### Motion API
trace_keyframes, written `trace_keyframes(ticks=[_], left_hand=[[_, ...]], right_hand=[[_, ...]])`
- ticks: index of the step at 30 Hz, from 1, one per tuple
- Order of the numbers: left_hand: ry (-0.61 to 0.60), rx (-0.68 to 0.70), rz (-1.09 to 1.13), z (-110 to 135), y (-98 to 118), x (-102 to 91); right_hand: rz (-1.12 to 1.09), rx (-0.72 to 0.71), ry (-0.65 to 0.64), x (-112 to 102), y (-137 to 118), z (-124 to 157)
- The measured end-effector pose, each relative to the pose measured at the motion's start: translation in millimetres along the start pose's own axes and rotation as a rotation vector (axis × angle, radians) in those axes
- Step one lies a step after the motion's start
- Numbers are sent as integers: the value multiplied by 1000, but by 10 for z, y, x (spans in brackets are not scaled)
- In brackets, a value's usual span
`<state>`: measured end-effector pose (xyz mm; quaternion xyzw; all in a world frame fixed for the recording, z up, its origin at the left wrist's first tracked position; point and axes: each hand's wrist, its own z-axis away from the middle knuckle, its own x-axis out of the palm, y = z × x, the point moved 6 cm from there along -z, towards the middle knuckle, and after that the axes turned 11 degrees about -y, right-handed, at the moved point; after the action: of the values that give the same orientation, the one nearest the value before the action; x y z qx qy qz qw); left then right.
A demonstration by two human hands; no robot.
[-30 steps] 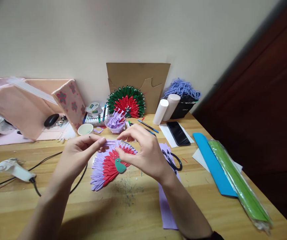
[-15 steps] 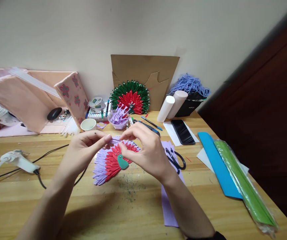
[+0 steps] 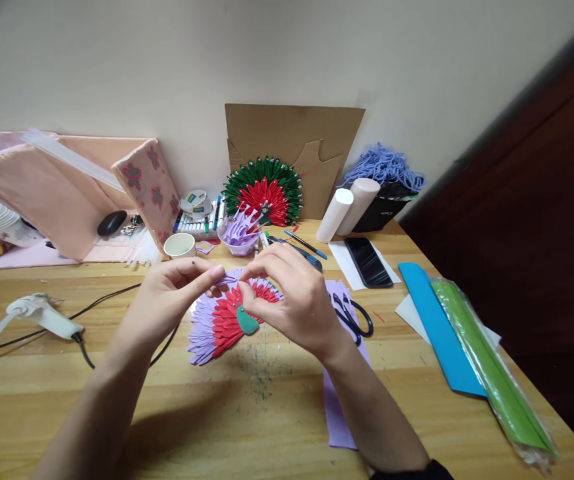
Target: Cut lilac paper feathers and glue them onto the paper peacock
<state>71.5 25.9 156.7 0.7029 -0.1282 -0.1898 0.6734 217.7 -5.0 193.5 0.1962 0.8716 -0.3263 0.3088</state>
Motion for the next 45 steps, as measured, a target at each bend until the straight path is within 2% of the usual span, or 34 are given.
trace_keyframes(ticks=[12,15,21,27,34,37,43,45], left_hand=[[-28,-19,22,24,23,4],[-1,-10,18,28,28,-8],[102,30,-42,46,66,-76],[64,29,-46,53,66,-38],[24,16,-23,52,56,4],[-11,1,-55,47,53,-9],[-264,-181,2,37,-64,89],[-299,-219,43,34,-92,103]], right_hand=[[53,-53,17,11,-43,-3],[46,-51,23,10,-42,3],[52,-44,119,-37,-33,29],[59,-42,73,-11,-30,22],[119,-105,70,-13,-79,20],[186,-162,109,-29,-100,50],[341,-309,73,24,-122,171],[375,-366,48,44,-151,202]])
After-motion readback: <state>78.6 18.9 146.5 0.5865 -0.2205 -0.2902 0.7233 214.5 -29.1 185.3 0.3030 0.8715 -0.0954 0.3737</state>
